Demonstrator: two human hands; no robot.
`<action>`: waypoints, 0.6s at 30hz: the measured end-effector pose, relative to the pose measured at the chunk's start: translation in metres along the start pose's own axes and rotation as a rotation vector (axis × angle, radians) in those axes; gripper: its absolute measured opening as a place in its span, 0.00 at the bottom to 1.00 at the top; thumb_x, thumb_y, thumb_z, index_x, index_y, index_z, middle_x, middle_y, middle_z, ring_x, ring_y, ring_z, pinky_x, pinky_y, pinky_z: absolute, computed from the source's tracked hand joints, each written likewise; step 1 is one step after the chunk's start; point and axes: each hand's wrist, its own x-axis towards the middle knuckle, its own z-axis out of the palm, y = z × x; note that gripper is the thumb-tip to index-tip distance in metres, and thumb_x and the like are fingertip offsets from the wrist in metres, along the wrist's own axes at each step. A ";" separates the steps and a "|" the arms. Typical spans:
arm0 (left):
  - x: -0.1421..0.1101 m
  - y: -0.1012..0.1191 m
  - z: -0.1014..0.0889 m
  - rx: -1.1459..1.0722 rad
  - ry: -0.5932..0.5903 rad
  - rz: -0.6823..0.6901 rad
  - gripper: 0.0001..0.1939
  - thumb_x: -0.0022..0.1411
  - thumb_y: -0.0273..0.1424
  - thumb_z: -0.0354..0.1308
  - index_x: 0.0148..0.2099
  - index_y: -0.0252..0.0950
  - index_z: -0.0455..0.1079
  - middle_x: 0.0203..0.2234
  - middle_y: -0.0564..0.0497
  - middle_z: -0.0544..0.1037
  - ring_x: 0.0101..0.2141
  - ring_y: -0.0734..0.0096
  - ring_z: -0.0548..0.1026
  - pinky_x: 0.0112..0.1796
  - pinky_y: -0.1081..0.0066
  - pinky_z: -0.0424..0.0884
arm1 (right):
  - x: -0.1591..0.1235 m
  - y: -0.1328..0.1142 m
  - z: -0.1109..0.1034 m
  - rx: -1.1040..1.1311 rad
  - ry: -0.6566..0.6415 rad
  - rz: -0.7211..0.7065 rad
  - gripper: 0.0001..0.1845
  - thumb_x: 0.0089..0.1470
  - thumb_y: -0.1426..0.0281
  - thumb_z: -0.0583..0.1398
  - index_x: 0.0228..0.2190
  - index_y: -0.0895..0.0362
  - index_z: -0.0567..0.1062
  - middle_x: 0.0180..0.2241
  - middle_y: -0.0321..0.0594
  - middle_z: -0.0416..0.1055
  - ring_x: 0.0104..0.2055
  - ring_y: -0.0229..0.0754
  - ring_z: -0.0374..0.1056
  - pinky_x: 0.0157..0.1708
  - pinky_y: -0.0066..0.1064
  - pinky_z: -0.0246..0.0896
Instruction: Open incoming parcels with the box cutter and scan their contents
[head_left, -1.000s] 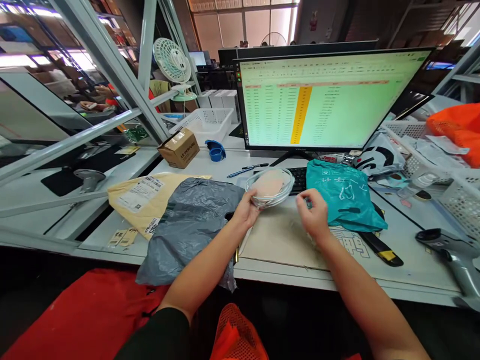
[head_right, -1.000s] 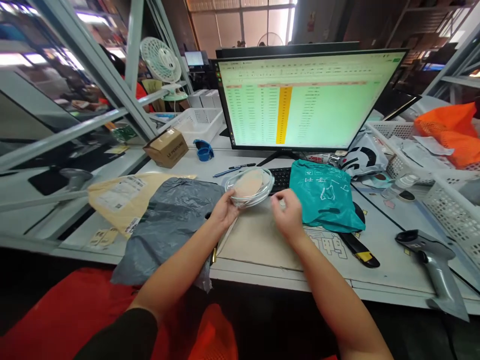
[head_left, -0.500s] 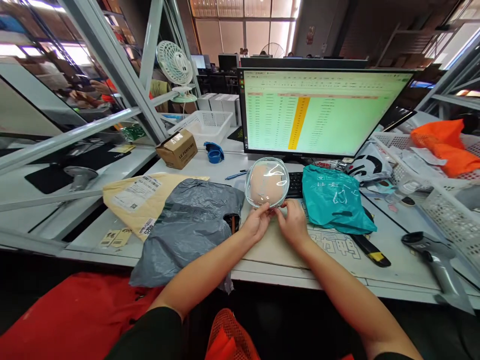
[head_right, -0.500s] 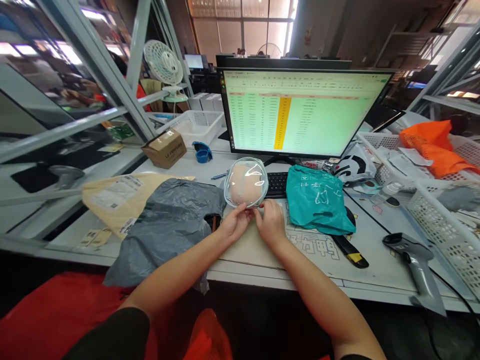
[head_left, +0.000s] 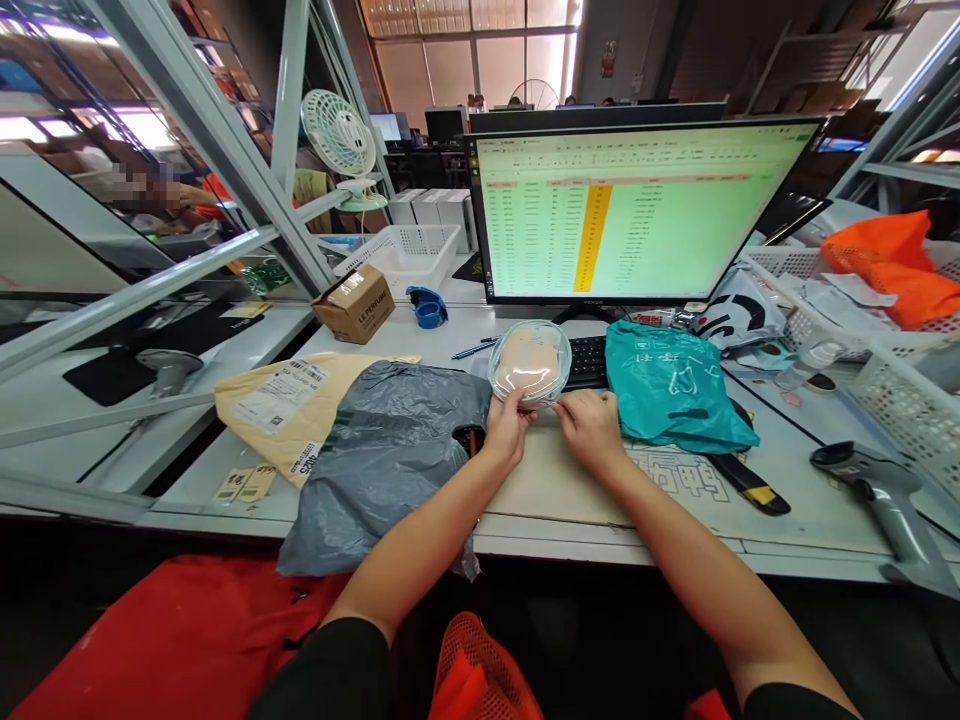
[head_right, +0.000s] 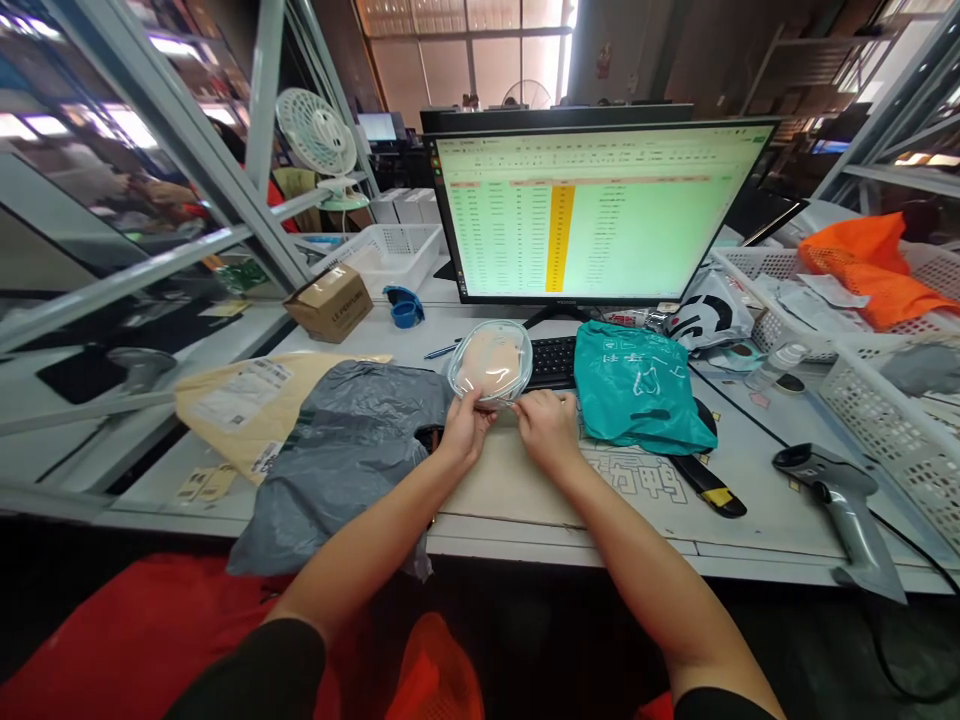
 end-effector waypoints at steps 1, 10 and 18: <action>0.001 0.001 0.000 0.028 -0.014 0.014 0.19 0.53 0.32 0.68 0.45 0.37 0.67 0.31 0.54 0.76 0.28 0.75 0.73 0.26 0.77 0.65 | 0.001 0.003 -0.001 0.000 0.003 0.011 0.14 0.69 0.67 0.56 0.31 0.56 0.75 0.34 0.41 0.78 0.40 0.45 0.67 0.40 0.40 0.42; -0.004 0.018 -0.008 0.368 -0.312 -0.056 0.30 0.45 0.36 0.71 0.50 0.36 0.66 0.30 0.53 0.75 0.25 0.73 0.70 0.22 0.76 0.62 | 0.011 0.076 -0.023 -0.015 0.149 0.290 0.15 0.67 0.66 0.54 0.33 0.56 0.78 0.37 0.45 0.79 0.42 0.50 0.69 0.43 0.40 0.44; 0.010 0.044 -0.028 0.474 -0.479 -0.150 0.37 0.43 0.35 0.71 0.57 0.35 0.70 0.36 0.48 0.80 0.29 0.69 0.75 0.26 0.74 0.66 | 0.015 0.085 -0.043 0.160 0.088 0.196 0.14 0.64 0.64 0.56 0.32 0.54 0.80 0.37 0.43 0.80 0.43 0.50 0.73 0.49 0.43 0.52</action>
